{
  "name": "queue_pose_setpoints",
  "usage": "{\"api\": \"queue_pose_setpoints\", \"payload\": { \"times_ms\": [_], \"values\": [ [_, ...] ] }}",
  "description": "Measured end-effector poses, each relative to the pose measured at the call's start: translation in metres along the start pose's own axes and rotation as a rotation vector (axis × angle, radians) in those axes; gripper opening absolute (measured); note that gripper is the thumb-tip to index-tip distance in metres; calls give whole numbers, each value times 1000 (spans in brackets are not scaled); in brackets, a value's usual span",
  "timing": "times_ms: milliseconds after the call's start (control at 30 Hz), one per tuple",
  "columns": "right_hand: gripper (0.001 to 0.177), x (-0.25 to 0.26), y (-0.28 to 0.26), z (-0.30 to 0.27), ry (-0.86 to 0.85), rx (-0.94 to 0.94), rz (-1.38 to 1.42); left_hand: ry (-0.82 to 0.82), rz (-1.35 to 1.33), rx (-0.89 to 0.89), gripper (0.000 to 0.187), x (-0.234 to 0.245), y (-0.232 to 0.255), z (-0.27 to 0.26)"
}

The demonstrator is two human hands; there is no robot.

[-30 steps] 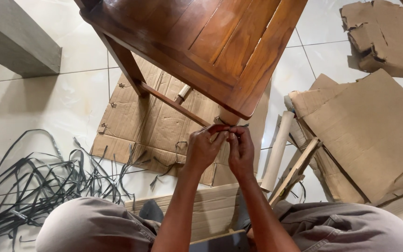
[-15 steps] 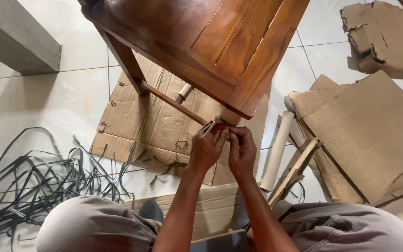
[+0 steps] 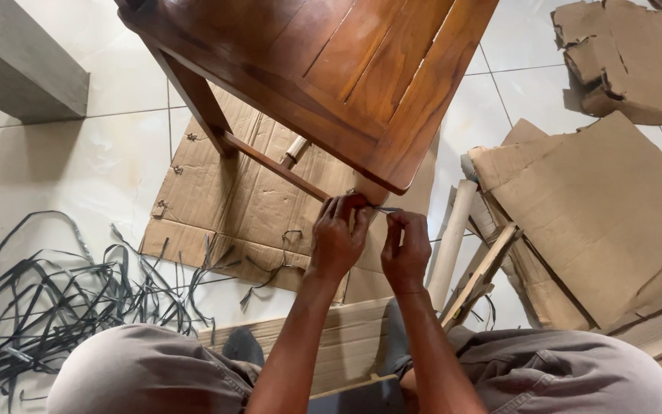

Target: Secure protective cardboard to the legs of a wooden chair using plastic straps.

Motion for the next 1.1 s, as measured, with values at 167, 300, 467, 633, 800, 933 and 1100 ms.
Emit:
{"api": "queue_pose_setpoints", "payload": {
  "times_ms": [167,300,467,633,800,933,1100],
  "values": [
    [7,1,2,-2,14,-50,21,-27,-13,30,11,2,2,3],
    [5,1,2,-3,8,-60,9,-86,-75,51,9,7,6,8],
    [4,-1,-5,-1,-33,-95,26,-107,-23,34,13,5,6,6],
    [5,-8,-4,0,-81,-126,19,-43,-29,-21,9,4,14,6],
    [10,-12,3,-5,-99,-135,13,1,1,-62,7,3,24,8],
    [11,-21,14,-20,-99,-229,75,19,-20,-32,10,6,27,10],
    [11,-26,19,-38,-131,-326,137,-8,-90,47,6,3,17,7]
  ]
}}
Point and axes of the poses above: each hand's wrist, its own z-axis towards the middle knuckle, its own x-axis out of the back of the hand, y = z × x, the point moved 8 cm from there along z, towards the middle knuckle, and after that the axes turned 10 degrees about x, right-handed, at the moved point
